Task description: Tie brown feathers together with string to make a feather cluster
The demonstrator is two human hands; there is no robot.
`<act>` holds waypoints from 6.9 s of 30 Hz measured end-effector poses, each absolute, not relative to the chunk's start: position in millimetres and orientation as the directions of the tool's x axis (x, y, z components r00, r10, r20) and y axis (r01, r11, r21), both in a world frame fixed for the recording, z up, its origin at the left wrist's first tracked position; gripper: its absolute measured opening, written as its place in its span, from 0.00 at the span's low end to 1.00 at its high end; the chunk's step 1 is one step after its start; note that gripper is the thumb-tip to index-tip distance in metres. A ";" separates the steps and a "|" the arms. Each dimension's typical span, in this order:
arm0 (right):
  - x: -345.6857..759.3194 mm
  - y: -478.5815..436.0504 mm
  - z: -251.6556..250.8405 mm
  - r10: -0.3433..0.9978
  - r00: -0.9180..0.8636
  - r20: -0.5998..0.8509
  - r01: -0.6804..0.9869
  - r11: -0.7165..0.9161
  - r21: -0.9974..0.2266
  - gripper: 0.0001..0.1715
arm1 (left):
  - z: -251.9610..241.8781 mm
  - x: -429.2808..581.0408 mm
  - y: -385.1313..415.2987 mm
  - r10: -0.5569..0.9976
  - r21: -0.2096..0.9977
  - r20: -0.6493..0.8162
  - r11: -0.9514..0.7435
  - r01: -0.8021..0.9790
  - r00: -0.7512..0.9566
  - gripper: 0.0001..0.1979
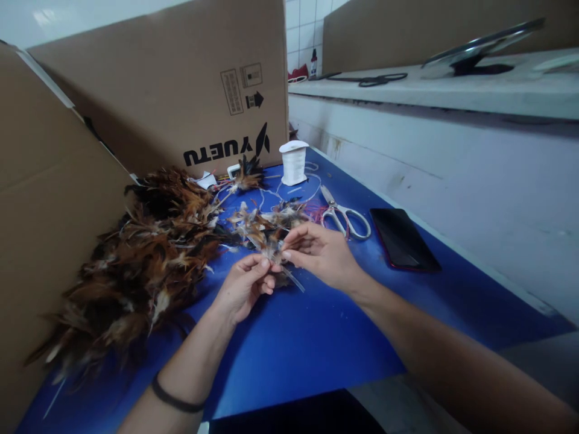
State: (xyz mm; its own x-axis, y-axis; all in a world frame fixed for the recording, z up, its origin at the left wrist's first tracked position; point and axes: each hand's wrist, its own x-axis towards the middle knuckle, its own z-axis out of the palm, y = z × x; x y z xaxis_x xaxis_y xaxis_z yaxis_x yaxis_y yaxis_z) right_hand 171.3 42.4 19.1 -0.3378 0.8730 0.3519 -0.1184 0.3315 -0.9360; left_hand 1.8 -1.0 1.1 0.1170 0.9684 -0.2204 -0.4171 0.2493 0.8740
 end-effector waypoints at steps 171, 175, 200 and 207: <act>161.3 58.0 6.5 0.952 -0.306 0.009 -0.169 -0.045 -0.985 0.08 | -9.2 -3.8 5.8 0.987 0.965 -0.149 0.158 -0.207 0.060 0.11; 164.7 60.3 8.6 0.968 -0.250 0.018 -0.200 -0.033 -0.979 0.10 | -7.1 -3.2 4.9 0.987 0.972 -0.151 0.159 -0.175 0.058 0.12; 176.4 56.1 25.3 0.888 -0.383 0.256 -0.093 0.239 -0.967 0.11 | -1.6 -0.5 -6.0 0.840 0.622 0.473 -0.531 0.575 0.265 0.08; 170.3 60.8 18.4 0.857 -0.443 0.263 -0.079 0.255 -0.964 0.09 | -5.4 1.9 -3.6 0.786 0.561 0.524 -0.609 0.561 0.329 0.09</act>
